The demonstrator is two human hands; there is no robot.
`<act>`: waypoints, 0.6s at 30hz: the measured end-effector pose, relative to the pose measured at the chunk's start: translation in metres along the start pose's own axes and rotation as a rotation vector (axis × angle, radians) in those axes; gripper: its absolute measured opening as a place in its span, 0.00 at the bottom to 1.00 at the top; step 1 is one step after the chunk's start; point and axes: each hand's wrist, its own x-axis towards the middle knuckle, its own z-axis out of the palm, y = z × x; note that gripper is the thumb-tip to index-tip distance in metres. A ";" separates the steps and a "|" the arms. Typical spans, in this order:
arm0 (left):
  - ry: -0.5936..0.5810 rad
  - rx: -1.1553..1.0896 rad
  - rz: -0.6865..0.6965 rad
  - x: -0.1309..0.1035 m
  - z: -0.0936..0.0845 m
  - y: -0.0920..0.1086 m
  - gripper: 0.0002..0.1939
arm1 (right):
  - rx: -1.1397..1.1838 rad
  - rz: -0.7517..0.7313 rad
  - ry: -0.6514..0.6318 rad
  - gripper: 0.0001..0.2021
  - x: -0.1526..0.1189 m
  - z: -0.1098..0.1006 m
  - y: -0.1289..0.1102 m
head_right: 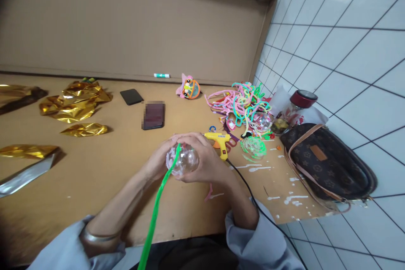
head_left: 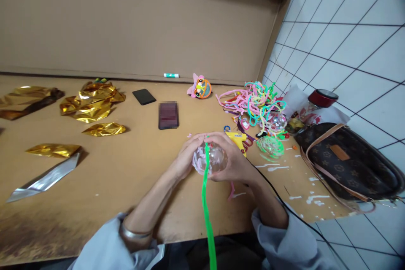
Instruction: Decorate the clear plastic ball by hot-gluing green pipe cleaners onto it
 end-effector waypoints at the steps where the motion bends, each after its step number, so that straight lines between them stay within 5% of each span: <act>1: -0.001 0.001 0.001 0.000 0.000 0.000 0.17 | 0.001 0.006 -0.005 0.35 0.000 0.000 0.000; 18: -0.117 0.024 0.019 -0.002 -0.001 0.005 0.24 | 0.033 0.020 0.004 0.35 0.001 -0.005 -0.001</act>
